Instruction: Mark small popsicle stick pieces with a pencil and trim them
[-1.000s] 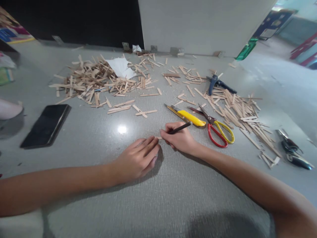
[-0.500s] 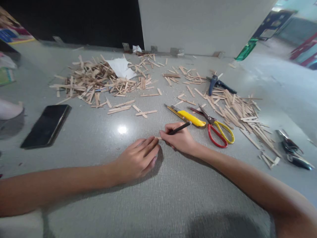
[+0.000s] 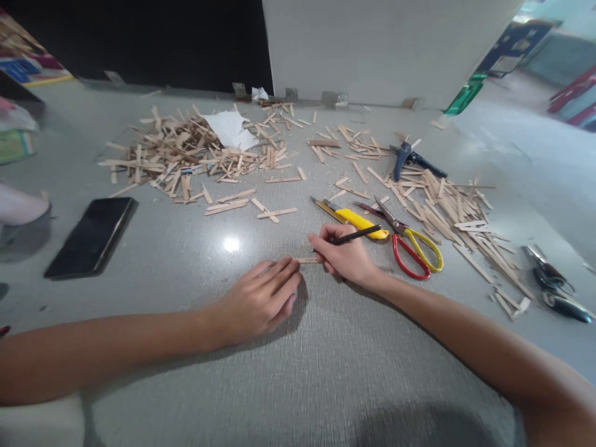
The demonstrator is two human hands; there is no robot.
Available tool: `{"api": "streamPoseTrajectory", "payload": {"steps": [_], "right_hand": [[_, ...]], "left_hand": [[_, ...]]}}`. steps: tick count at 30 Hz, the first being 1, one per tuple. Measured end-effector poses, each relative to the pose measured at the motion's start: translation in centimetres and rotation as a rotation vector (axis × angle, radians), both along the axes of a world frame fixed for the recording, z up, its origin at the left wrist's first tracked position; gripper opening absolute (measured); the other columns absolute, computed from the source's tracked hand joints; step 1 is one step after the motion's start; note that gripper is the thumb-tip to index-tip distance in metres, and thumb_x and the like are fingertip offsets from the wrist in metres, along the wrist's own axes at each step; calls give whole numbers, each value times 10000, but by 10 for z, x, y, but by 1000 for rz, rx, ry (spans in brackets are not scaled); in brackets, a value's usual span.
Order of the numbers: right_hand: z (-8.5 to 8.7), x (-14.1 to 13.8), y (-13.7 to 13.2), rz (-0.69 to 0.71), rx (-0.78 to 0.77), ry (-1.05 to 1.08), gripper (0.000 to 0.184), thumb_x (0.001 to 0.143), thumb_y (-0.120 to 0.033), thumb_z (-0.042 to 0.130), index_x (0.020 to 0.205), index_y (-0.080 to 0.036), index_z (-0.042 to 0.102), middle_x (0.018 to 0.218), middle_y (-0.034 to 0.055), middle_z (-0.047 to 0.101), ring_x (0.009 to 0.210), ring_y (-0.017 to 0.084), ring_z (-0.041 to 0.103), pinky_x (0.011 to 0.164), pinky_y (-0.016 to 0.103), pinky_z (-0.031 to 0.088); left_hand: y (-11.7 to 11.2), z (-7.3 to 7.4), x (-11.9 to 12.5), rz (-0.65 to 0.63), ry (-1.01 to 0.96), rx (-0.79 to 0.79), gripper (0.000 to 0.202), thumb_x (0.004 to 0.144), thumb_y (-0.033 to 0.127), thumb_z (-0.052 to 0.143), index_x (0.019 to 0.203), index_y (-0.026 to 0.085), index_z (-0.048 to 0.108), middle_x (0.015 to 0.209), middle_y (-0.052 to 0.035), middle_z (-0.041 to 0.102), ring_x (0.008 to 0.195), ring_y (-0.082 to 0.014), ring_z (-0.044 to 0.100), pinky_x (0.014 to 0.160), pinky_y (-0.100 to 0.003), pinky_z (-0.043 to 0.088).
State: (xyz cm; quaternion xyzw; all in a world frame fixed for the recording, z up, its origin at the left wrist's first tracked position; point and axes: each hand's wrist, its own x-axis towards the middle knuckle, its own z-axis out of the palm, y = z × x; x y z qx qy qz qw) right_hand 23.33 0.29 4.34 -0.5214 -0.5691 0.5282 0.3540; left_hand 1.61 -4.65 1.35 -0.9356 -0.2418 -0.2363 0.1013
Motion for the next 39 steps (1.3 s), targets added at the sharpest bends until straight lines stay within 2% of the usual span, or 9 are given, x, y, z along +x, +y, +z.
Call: {"api": "streamPoseTrajectory", "payload": {"steps": [7,10,13,18,24,30,33,36,39], "right_hand": [[-7,0,1,-100,72,45,389,830,-470,848,807,-231,542,503,-87,547,333,53,436,294,148,322],[-11,2,2,-128,114,41,372,833,-435,845,1013,-204,615,820,-3,712,404,47,521,334,172,419],[-13,3,4,-93,117,26,463,881,-415,797,1249,-201,616,1179,107,739,454,42,573,361,197,483],[-17,4,4,-51,76,27,588,887,-404,792,1396,-200,580,1247,145,727,482,67,599,362,212,497],[-23,12,1,-41,256,-1,546,985,-399,690,1447,-232,450,1125,91,726,516,94,630,422,223,540],[2,28,12,-154,530,-260,431,983,-403,663,1360,-266,508,1073,83,739,582,140,654,517,275,557],[12,35,19,-95,582,-428,373,1012,-368,607,1366,-261,558,1050,87,780,659,182,700,671,345,606],[12,41,28,39,669,-676,343,1038,-251,514,1363,-231,624,1139,127,793,975,271,759,922,451,607],[5,48,36,158,789,-889,285,1036,-209,487,1154,-201,746,1267,182,747,1219,354,684,1040,547,557]], "left_hand": [[1,-4,-3,-15,-32,-3,343,1081,158,408,1122,25,722,1195,-259,780,1131,-330,771,908,-437,611],[1,-3,-4,-48,-68,20,328,1087,120,407,1111,76,732,1160,-190,797,1110,-279,764,938,-416,613],[0,2,-5,-97,-137,56,290,1080,68,443,1119,90,729,1166,-146,798,1135,-271,735,973,-416,593],[-2,9,-6,-189,-186,-14,274,1091,36,442,1089,95,709,967,-76,779,904,-196,708,937,-377,567],[0,7,-8,-178,-185,-26,285,1084,10,418,1093,116,683,845,-38,742,770,-160,671,887,-367,573],[1,4,-8,-174,-181,16,250,1059,20,448,1087,95,685,666,15,595,645,-162,555,851,-346,564],[2,1,-7,-154,-182,5,242,1047,24,469,1121,89,689,713,-5,637,709,-179,593,882,-352,557],[3,-2,-6,-142,-166,-23,243,1048,52,488,1169,102,693,897,-64,738,874,-209,666,923,-364,556],[4,-3,-5,-137,-138,-61,253,1049,73,485,1178,109,700,1049,-110,771,1014,-244,692,946,-389,562]]}}
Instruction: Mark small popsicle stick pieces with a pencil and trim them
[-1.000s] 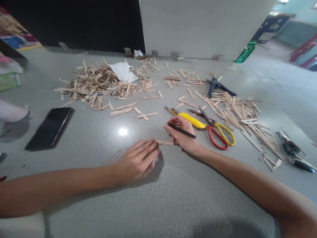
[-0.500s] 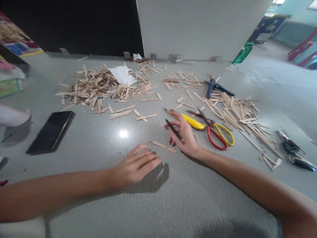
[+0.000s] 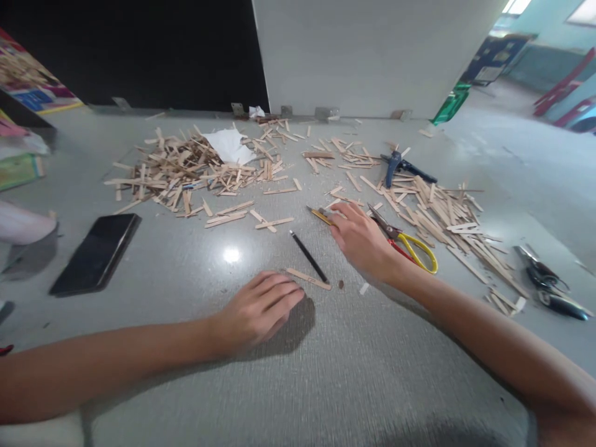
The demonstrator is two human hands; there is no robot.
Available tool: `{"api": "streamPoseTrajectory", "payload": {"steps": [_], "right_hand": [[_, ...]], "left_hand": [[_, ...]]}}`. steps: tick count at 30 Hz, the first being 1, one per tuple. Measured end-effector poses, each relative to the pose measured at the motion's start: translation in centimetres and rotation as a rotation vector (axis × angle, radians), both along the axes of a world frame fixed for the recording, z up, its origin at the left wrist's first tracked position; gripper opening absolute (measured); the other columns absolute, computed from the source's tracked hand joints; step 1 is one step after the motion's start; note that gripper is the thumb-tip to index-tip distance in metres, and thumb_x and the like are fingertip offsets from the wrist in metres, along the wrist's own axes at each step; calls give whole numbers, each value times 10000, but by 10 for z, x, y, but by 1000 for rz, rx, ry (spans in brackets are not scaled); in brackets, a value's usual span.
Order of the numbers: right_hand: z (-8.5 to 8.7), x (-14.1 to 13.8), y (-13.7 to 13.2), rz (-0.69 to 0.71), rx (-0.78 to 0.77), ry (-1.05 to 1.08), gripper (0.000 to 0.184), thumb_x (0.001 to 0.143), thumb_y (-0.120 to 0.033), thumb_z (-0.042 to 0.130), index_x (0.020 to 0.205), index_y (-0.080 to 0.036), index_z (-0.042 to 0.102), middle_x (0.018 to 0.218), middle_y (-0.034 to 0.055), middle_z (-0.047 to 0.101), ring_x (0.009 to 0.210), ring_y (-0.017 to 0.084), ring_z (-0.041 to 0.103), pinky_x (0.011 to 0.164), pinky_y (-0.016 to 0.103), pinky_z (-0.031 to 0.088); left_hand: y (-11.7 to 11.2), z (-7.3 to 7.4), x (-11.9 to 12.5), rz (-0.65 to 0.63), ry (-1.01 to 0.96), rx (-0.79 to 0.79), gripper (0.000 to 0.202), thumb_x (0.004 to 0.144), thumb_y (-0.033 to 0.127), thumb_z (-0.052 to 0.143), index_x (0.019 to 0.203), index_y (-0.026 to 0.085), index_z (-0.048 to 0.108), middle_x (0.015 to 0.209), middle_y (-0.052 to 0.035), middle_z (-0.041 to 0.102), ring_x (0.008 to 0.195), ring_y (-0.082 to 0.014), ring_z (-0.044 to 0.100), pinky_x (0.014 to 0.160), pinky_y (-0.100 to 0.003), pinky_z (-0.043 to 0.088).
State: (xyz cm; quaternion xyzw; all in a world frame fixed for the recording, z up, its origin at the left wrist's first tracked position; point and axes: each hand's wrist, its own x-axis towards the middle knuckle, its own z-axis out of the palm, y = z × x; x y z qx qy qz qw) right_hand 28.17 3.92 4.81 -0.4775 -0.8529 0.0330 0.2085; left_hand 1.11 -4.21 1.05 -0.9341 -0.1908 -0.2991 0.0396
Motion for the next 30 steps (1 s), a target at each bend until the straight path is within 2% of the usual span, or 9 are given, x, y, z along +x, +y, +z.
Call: {"api": "streamPoseTrajectory", "payload": {"steps": [2,7,10,13,17,22,26,28,30], "right_hand": [[-5,4,4,17,19,-124,267,1034,-217,507,1048,-196,773,1248,192,737,1220,374,664,1050,576,546],[-12,10,7,-82,42,-259,265,1026,-191,489,990,-183,751,1134,210,714,1099,380,651,952,554,566],[-11,12,6,-110,28,-242,257,1022,-200,476,1004,-162,730,1182,239,673,1101,396,632,908,545,564],[-8,11,4,-48,9,-219,199,1007,-203,518,994,-177,715,1219,215,665,1133,378,625,938,515,554],[-8,2,-1,34,-48,-185,160,995,-172,541,985,-192,699,1021,147,721,1030,330,665,933,478,544],[-4,-8,-6,-26,-99,-23,219,975,-141,510,1079,-184,698,985,136,759,892,279,705,834,413,552],[13,-17,-16,-84,-265,345,169,961,-251,575,1073,-225,700,885,69,763,716,213,706,687,341,561],[19,-23,-26,-70,-476,495,199,969,-332,592,1105,-223,690,735,18,704,567,178,649,545,298,525],[22,-29,-34,-12,-669,536,203,965,-366,601,1075,-222,692,653,-14,657,469,144,577,438,260,456]], "left_hand": [[1,0,0,7,13,-37,253,1045,82,481,1165,104,703,1085,-126,772,1056,-257,700,953,-400,567],[2,0,1,33,14,-55,293,1045,89,440,1178,84,701,1146,-153,772,1099,-266,707,952,-410,577],[1,-1,1,71,35,-57,323,1043,105,426,1220,69,694,1205,-178,762,1086,-281,704,935,-430,584],[2,-2,0,102,62,-82,349,1047,136,436,1293,75,675,1316,-191,735,1176,-305,682,992,-464,577],[3,-3,-1,77,97,-132,387,1054,142,412,1351,81,652,1382,-189,715,1270,-319,652,1053,-502,557],[2,-6,-1,94,86,-140,369,1062,159,433,1338,70,662,1364,-178,728,1257,-313,667,1092,-504,539],[-1,-9,1,130,76,-141,371,1060,174,464,1347,57,668,1355,-192,732,1265,-322,663,1104,-528,525],[-2,-9,1,161,69,-122,376,1058,189,480,1347,47,674,1345,-198,737,1260,-336,664,1099,-538,521],[-3,-8,2,191,57,-107,378,1058,203,484,1330,32,683,1332,-203,742,1240,-349,670,1092,-547,523]]}}
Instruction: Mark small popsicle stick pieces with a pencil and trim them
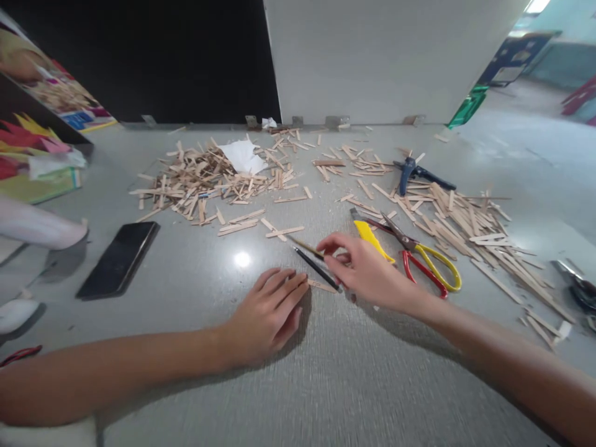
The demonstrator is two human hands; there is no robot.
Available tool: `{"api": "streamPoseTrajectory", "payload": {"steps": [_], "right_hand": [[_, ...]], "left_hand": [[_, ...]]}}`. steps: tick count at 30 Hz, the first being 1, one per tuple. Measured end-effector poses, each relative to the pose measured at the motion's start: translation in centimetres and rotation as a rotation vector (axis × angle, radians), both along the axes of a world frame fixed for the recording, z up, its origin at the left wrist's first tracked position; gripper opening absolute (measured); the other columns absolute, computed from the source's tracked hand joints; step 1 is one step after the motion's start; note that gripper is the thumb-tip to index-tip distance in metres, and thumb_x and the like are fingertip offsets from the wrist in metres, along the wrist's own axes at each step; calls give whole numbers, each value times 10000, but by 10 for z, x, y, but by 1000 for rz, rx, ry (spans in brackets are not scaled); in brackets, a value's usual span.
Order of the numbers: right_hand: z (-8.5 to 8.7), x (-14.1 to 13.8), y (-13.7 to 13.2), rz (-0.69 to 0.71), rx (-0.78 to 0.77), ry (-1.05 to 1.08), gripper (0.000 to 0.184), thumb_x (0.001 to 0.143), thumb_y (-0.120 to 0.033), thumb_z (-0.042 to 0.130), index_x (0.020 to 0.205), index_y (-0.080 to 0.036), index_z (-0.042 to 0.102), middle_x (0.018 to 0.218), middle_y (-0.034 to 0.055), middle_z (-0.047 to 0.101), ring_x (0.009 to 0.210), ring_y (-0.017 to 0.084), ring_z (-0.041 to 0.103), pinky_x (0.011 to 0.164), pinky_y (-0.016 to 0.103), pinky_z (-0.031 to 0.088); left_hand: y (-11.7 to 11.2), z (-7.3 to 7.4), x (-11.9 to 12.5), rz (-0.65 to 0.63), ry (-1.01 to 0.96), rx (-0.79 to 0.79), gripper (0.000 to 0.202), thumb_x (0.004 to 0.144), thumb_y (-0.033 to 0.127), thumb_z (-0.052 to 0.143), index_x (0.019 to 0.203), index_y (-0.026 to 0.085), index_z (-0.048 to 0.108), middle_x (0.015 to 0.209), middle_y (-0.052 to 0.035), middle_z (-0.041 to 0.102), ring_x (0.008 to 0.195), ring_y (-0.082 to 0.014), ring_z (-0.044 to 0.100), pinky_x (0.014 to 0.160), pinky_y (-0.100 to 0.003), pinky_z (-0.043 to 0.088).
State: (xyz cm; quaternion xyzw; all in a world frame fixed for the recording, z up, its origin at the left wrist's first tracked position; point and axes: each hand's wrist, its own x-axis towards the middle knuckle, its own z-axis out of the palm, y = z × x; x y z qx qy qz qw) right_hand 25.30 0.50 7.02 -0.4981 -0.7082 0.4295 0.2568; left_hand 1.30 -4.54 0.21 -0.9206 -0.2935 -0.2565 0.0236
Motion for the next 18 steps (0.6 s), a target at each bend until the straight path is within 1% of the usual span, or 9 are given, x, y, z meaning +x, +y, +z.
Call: {"api": "streamPoseTrajectory", "payload": {"steps": [2,4,6,8,10,12,15,18], "right_hand": [[-2,-3,-4,63,-39,-17,176,959,-354,604,1013,-219,703,652,-9,669,442,122,541,403,241,413],[-7,-3,-3,54,-14,-49,158,951,-332,608,974,-219,716,647,-1,677,448,123,549,409,241,423],[-14,0,3,-8,-21,-32,135,926,-327,637,958,-224,718,676,15,697,503,153,622,430,254,482],[-20,5,11,-102,-40,14,130,899,-338,677,949,-224,711,750,44,734,588,189,702,469,278,551],[-22,9,17,-196,-10,24,151,885,-348,699,959,-217,705,778,56,752,601,194,718,498,290,577],[-20,11,18,-244,51,-5,166,895,-359,694,972,-213,707,715,38,738,530,174,677,483,285,550],[-10,11,15,-235,123,-12,201,923,-416,684,954,-219,713,667,23,720,469,163,623,455,289,509],[2,10,12,-244,187,27,244,925,-474,714,952,-232,716,642,9,695,441,158,588,453,302,502]], "left_hand": [[-1,1,0,16,-1,-8,382,1057,211,485,1324,24,686,1324,-208,745,1236,-358,668,1092,-558,522],[-1,2,0,19,9,-37,394,1056,214,490,1352,29,672,1331,-212,740,1262,-363,657,1098,-570,517],[-1,2,-1,14,21,-64,412,1058,213,488,1392,38,654,1346,-217,731,1290,-361,644,1099,-574,518],[-1,3,-1,8,27,-74,423,1063,208,471,1410,43,646,1359,-220,724,1303,-360,635,1092,-573,527],[-1,3,-2,2,28,-71,427,1066,201,452,1410,41,647,1370,-221,719,1308,-356,631,1092,-568,535],[-1,4,-2,-10,21,-55,419,1066,195,446,1397,39,651,1379,-216,715,1301,-346,634,1098,-554,537],[-1,4,-1,-42,12,-20,389,1063,187,448,1358,50,662,1370,-192,725,1253,-323,658,1100,-516,536],[0,4,-1,-54,7,5,374,1062,179,444,1337,52,662,1354,-184,735,1222,-316,675,1094,-498,533]]}}
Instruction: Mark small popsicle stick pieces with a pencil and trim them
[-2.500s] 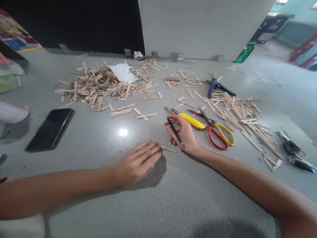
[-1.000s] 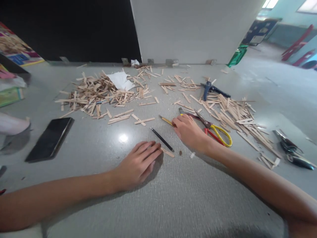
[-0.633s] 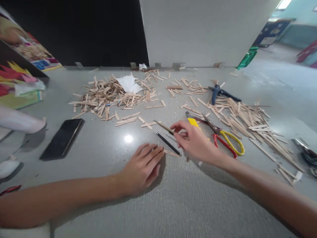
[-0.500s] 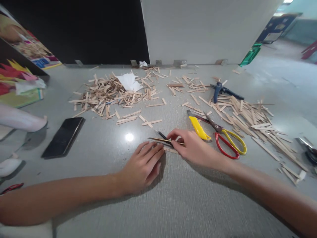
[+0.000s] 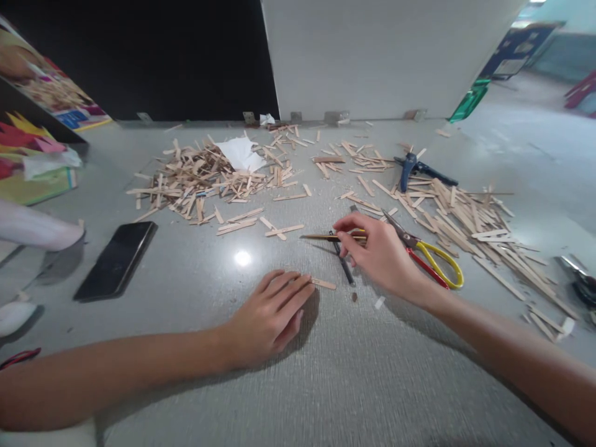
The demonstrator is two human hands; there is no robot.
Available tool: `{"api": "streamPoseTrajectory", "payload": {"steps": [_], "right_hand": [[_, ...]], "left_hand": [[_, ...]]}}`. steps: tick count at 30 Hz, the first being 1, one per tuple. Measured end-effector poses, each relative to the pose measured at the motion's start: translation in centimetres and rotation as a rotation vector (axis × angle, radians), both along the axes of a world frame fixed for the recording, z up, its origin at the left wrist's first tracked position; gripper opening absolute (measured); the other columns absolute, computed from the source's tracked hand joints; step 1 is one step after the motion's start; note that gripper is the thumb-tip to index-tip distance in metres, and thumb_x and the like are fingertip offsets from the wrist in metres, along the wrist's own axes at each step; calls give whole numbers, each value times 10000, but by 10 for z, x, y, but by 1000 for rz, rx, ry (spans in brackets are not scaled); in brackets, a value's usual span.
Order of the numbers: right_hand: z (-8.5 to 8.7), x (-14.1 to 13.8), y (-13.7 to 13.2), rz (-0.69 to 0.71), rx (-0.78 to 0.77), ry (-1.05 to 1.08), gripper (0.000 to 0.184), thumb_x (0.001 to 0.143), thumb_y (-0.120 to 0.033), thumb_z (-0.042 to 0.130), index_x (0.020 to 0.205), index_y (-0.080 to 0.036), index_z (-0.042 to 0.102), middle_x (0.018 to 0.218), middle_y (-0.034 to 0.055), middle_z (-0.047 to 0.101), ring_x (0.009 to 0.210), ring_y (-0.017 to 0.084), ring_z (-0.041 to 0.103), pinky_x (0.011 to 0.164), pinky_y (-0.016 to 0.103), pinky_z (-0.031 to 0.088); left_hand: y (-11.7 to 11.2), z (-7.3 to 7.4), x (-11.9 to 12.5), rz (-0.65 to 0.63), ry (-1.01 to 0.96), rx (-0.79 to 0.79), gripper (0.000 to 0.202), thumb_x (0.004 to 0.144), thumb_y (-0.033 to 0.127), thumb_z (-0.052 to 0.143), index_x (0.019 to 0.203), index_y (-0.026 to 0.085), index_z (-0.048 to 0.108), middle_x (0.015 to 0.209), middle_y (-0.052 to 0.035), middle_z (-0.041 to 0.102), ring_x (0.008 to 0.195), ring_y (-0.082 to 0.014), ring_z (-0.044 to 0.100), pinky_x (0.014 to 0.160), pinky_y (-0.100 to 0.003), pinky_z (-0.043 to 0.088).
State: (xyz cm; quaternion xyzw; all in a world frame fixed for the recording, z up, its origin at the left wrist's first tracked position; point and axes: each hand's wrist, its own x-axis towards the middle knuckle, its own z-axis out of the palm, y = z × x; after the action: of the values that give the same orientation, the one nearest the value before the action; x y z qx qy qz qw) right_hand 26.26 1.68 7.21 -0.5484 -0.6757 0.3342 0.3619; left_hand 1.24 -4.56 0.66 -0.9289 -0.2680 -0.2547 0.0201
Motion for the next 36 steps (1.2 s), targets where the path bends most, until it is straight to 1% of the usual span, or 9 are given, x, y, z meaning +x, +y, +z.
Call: {"api": "streamPoseTrajectory", "payload": {"steps": [6,11,14,17,21,26,31,33,36], "right_hand": [[18,8,0,-129,183,17,229,911,-456,782,986,-247,727,795,29,734,501,142,605,472,290,493],[17,8,-2,-83,253,-109,231,922,-464,771,983,-243,738,799,44,749,636,188,676,590,319,547],[10,4,-2,-26,214,-97,301,905,-492,775,1060,-237,738,827,44,761,623,185,678,581,313,540],[4,3,2,77,202,-152,239,933,-467,735,922,-229,753,829,51,757,638,179,673,602,309,532],[2,7,7,170,209,-300,306,985,-432,649,771,-228,728,781,46,738,703,195,675,657,317,508],[6,15,9,79,134,-383,352,999,-447,611,733,-230,689,675,18,706,604,184,623,598,312,462],[10,23,17,-1,166,-507,490,1012,-439,602,569,-241,537,488,3,552,490,170,541,606,340,461],[12,22,17,-13,113,-441,525,1035,-505,571,584,-235,556,515,23,586,484,172,569,579,337,480],[10,13,10,24,-86,-209,518,1008,-641,590,746,-204,677,622,54,686,483,172,624,458,298,475]], "left_hand": [[1,-2,-1,-16,20,1,396,1059,154,413,1377,70,633,1359,-163,742,1291,-299,672,1160,-487,502],[2,-3,-4,-40,50,-30,429,1054,147,406,1437,81,590,1413,-156,719,1379,-299,638,1228,-511,462],[2,-3,-5,-52,48,-34,416,1060,155,427,1430,59,590,1408,-179,711,1382,-319,637,1230,-531,468],[2,-4,-5,-68,48,-59,419,1065,162,439,1441,39,578,1410,-204,698,1397,-341,626,1225,-555,478],[1,-4,-6,-66,79,-117,453,1072,167,413,1498,94,548,1421,-192,682,1458,-333,579,1252,-577,460],[2,-3,-6,-47,105,-136,454,1069,182,432,1506,133,545,1432,-192,649,1480,-347,556,1257,-617,456],[2,-4,-5,-19,100,-155,450,1069,209,439,1499,139,551,1435,-194,630,1475,-362,551,1265,-641,434],[2,-5,-5,4,100,-170,466,1068,221,438,1514,129,537,1468,-208,609,1493,-374,528,1271,-652,416],[1,-5,-5,53,125,-157,474,1080,257,430,1522,110,520,1515,-220,580,1516,-392,498,1268,-645,417]]}}
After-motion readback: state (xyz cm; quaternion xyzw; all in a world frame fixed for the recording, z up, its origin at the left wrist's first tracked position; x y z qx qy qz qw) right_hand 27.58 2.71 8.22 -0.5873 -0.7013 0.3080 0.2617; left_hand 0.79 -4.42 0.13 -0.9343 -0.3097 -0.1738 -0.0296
